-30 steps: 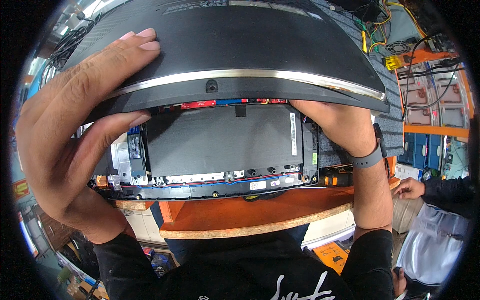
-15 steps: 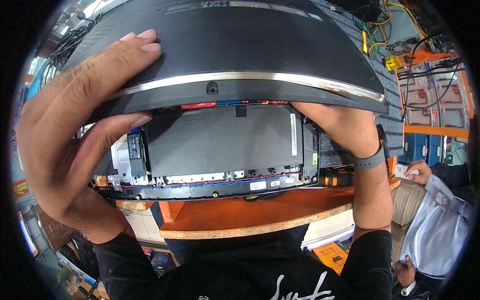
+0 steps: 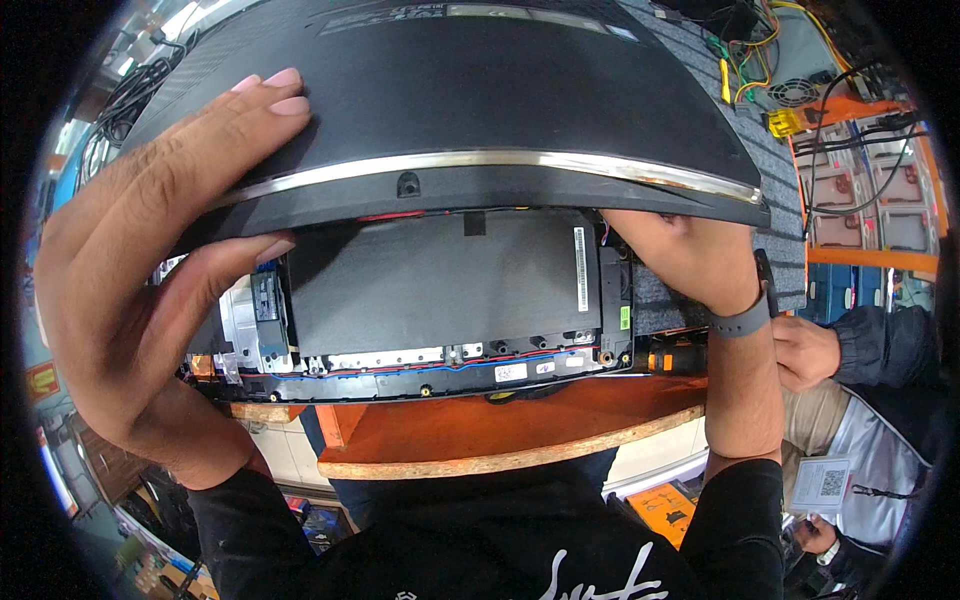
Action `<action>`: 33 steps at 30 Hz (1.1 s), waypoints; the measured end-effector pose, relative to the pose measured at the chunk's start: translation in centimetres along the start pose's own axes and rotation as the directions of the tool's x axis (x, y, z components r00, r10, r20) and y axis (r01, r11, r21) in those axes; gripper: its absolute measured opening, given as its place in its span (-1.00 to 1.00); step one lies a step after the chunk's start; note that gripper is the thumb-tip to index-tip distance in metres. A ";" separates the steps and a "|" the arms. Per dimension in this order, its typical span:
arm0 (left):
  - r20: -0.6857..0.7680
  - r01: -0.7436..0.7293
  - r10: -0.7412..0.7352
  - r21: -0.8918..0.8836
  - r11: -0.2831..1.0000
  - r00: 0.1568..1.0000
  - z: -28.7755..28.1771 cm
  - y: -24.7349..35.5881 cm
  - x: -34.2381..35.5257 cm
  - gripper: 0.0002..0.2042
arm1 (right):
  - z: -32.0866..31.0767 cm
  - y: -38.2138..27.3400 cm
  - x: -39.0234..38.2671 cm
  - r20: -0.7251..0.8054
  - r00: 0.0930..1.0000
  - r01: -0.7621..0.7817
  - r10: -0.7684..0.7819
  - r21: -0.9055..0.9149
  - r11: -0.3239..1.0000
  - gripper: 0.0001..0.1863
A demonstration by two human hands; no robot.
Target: The person manipulates internal components of a laptop, handling small cables and connectors by hand, and then positions the laptop screen and casing.
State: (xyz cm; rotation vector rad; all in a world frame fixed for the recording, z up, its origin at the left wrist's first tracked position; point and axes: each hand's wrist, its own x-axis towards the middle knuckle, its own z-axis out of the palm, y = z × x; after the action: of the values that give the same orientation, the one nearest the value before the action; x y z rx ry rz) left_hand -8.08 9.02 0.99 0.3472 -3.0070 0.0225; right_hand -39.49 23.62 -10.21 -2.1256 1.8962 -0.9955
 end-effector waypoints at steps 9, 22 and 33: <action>0.003 -0.001 0.002 -0.041 0.999 1.000 0.1 -0.1 0.0 -0.49 | 0.8 0.7 -0.6 0.028 1.000 0.018 -0.015 -0.112 0.994 -0.72; -0.005 0.018 -0.018 -0.005 1.000 1.000 0.3 0.0 -0.2 -0.50 | 0.6 0.3 -0.6 0.085 0.995 -0.043 0.051 -0.093 0.995 -0.69; -0.011 0.069 -0.068 0.018 0.997 0.998 0.3 0.4 -0.4 -0.52 | -4.6 -1.3 -1.7 0.002 1.000 -0.016 0.017 -0.216 0.976 -0.79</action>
State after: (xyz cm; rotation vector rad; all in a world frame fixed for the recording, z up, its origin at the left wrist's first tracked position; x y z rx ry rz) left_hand -7.80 9.52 0.63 0.4506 -2.9844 0.0464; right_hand -40.88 26.99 -6.67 -2.2178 2.1032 -0.8141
